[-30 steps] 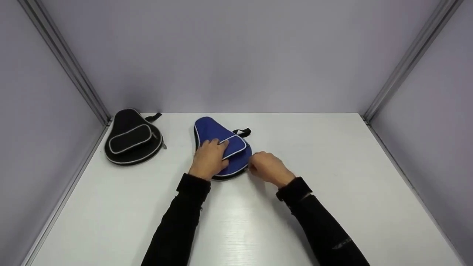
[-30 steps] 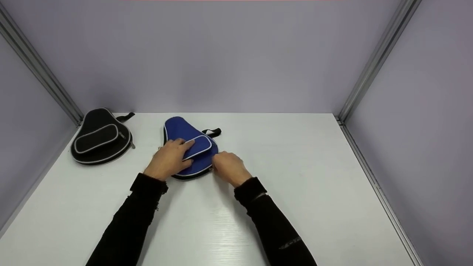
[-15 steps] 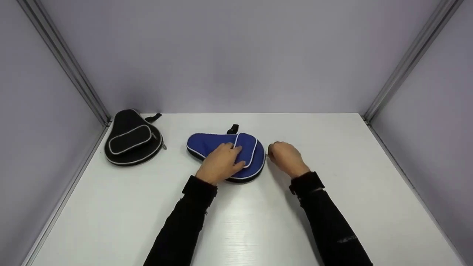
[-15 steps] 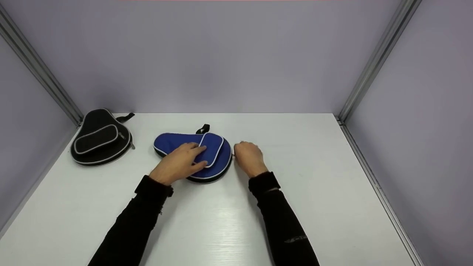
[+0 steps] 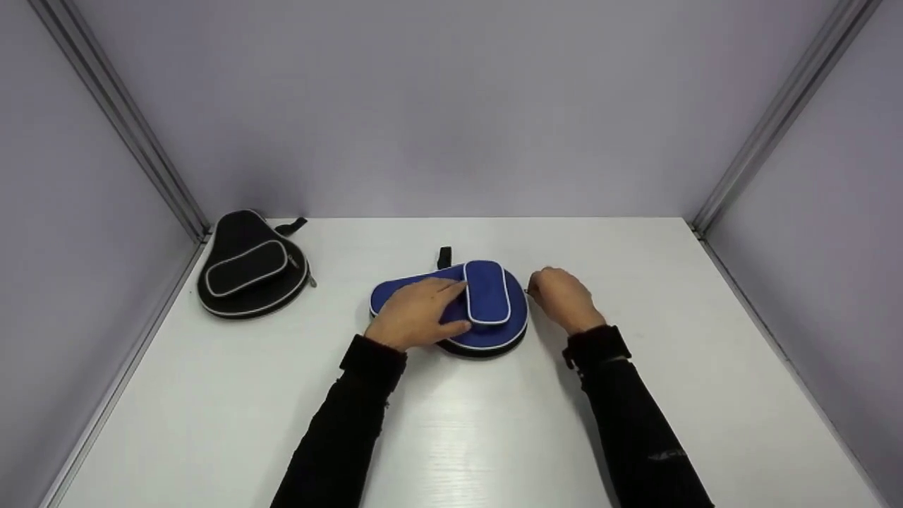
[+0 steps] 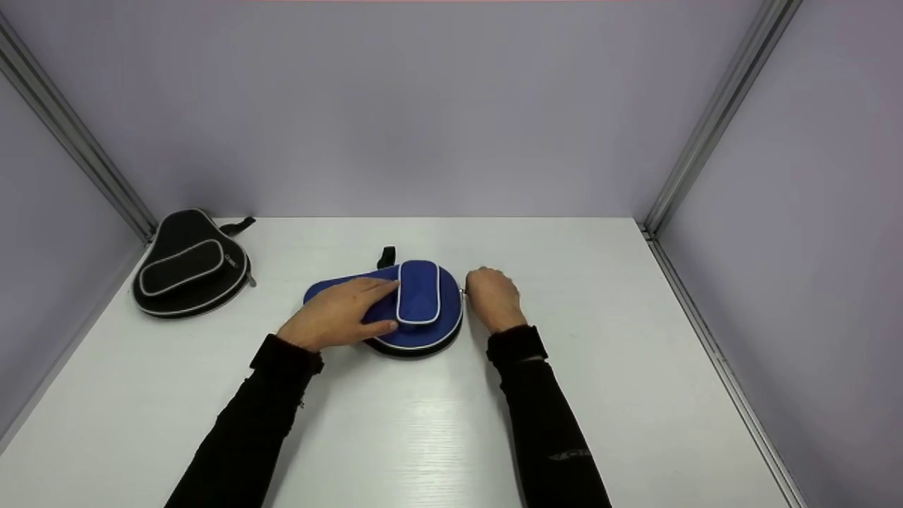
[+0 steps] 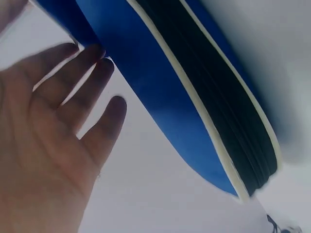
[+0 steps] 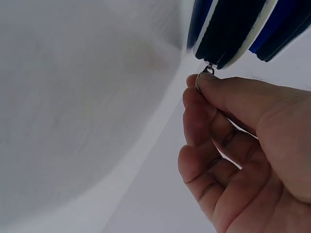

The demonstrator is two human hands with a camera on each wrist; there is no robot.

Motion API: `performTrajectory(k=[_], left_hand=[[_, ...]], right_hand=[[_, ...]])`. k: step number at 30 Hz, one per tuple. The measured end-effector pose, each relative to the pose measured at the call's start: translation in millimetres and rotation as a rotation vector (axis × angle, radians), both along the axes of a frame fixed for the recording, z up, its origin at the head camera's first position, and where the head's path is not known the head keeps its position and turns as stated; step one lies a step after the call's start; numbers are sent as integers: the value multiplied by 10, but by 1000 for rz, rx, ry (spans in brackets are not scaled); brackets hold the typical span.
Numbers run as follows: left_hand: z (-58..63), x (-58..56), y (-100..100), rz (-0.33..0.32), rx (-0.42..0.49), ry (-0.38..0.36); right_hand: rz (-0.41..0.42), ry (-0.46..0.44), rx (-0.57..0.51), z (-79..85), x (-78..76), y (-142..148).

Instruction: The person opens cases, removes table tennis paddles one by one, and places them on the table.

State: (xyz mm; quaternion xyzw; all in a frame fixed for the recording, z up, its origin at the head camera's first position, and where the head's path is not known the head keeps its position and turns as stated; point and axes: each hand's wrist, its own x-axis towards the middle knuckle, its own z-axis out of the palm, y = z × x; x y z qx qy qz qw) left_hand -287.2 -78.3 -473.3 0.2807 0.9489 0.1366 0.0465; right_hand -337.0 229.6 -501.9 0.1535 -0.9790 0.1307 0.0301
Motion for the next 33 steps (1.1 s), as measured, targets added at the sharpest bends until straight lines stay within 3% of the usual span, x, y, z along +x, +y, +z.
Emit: performTrajectory(k=[7,13,19,25,33], left_hand=[[-56,-60,-238,-18,-58,-67],[-142,-108,-276,-10,-62,-34],[-195,-126,-267,32,-59,34],[-217,-141,-252,75,-46,49],[-257,-140,-250,191,-15,79]], right_hand=[[-19,-31,-8,10,14,-13],[-32,-55,2,41,18,-37],[-24,-28,2,34,15,-46],[-25,-23,-8,20,6,-58],[9,-35,-24,27,21,-131]])
